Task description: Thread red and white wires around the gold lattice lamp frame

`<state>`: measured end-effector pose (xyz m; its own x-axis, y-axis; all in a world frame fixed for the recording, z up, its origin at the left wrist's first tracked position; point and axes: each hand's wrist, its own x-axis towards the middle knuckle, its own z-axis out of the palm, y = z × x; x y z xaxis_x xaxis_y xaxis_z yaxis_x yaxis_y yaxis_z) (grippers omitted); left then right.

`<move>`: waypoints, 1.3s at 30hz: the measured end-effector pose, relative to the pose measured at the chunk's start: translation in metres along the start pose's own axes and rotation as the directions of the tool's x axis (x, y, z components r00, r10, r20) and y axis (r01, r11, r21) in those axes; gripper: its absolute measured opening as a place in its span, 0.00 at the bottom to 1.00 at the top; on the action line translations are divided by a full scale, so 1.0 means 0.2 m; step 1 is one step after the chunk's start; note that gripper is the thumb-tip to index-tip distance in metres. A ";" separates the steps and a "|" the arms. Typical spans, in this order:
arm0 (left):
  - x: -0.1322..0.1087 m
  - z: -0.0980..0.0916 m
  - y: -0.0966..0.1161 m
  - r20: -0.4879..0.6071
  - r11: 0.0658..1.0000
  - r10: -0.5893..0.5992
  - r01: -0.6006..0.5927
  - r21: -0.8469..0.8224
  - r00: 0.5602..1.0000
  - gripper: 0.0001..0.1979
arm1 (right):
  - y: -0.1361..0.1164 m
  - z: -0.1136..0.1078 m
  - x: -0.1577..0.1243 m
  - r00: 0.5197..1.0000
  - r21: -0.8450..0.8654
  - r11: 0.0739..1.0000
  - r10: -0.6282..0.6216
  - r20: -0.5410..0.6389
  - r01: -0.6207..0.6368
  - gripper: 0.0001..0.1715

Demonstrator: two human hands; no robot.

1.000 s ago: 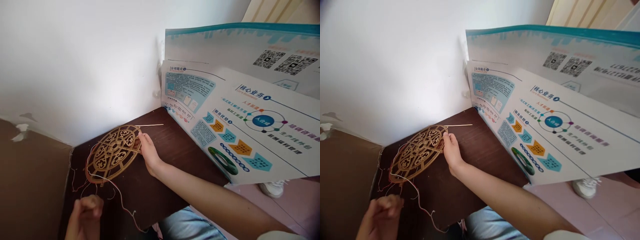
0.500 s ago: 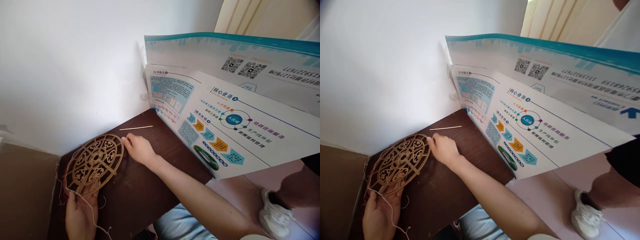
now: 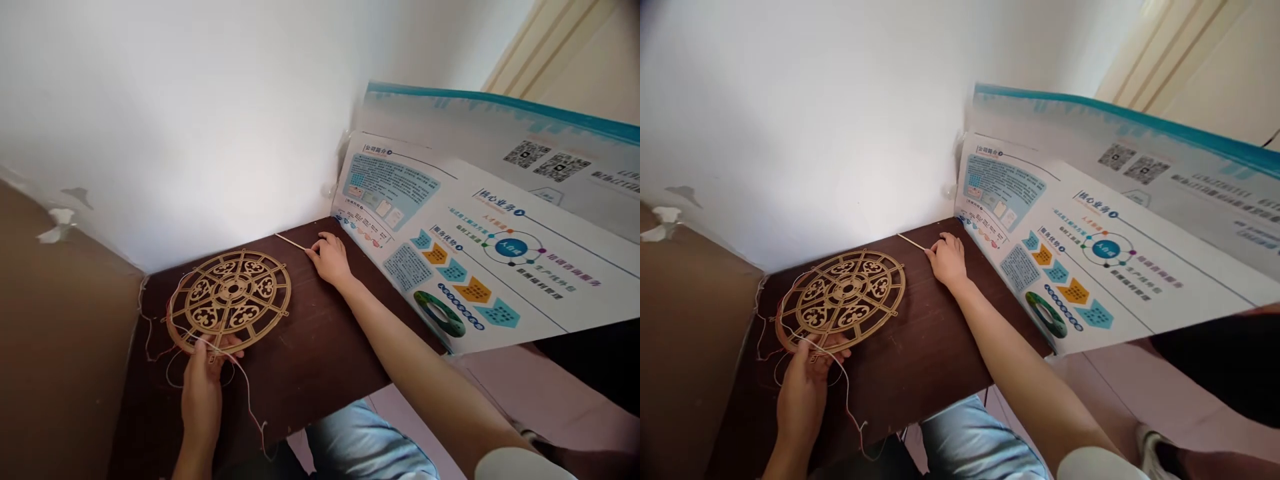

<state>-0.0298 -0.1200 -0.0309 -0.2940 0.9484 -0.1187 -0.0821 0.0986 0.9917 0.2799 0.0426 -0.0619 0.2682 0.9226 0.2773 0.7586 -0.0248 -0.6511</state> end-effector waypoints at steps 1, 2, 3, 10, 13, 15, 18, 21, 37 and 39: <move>-0.01 -0.02 0.01 0.053 0.999 -0.040 0.038 0.030 0.998 0.30 | 0.01 0.00 0.00 1.000 0.005 1.000 -0.013 0.003 0.013 0.13; -0.02 -0.03 0.03 0.087 0.995 -0.088 0.084 0.053 0.992 0.31 | 0.01 0.01 0.00 1.000 0.014 1.000 -0.023 0.005 0.023 0.16; -0.03 -0.05 0.06 0.114 0.990 -0.128 0.119 0.080 0.985 0.34 | 0.01 0.00 -0.01 1.000 0.027 0.999 -0.026 0.003 0.026 0.17; -0.05 -0.16 0.18 0.304 0.920 -0.389 0.382 0.085 0.869 0.40 | -0.17 0.00 -0.08 0.994 0.262 0.965 -0.006 0.110 -0.024 0.20; -0.08 -0.19 0.18 0.359 0.872 -0.417 0.479 -0.102 0.835 0.37 | -0.32 0.01 -0.05 0.951 0.414 0.910 -0.113 0.289 -0.017 0.24; -0.11 -0.19 0.17 0.358 0.855 -0.420 0.496 -0.152 0.834 0.39 | -0.43 0.00 0.02 0.908 0.506 0.862 -0.183 0.376 -0.036 0.26; -0.15 -0.17 0.16 0.365 0.862 -0.416 0.489 -0.133 0.833 0.45 | -0.57 -0.03 0.19 0.882 0.618 0.781 -0.225 0.414 -0.091 0.27; -0.16 -0.10 0.23 0.380 0.899 -0.386 0.436 -0.050 0.840 0.41 | -0.72 -0.06 0.36 0.894 0.731 0.675 -0.257 0.367 -0.106 0.26; 0.35 0.49 0.97 0.390 0.820 0.565 -0.440 -0.366 0.727 0.23 | -0.91 -0.24 0.57 0.826 0.869 0.494 -0.479 0.298 -0.027 0.35; 0.41 0.46 0.96 0.335 0.783 0.618 -0.515 -0.349 0.712 0.23 | -0.93 -0.23 0.55 0.813 0.843 0.538 -0.480 0.330 -0.024 0.34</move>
<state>0.0185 0.0054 0.1552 0.0586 0.8368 0.5443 -0.2451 -0.5165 0.8204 0.1960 0.1311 0.1222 -0.3424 0.8886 0.3051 -0.0989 0.2888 -0.9523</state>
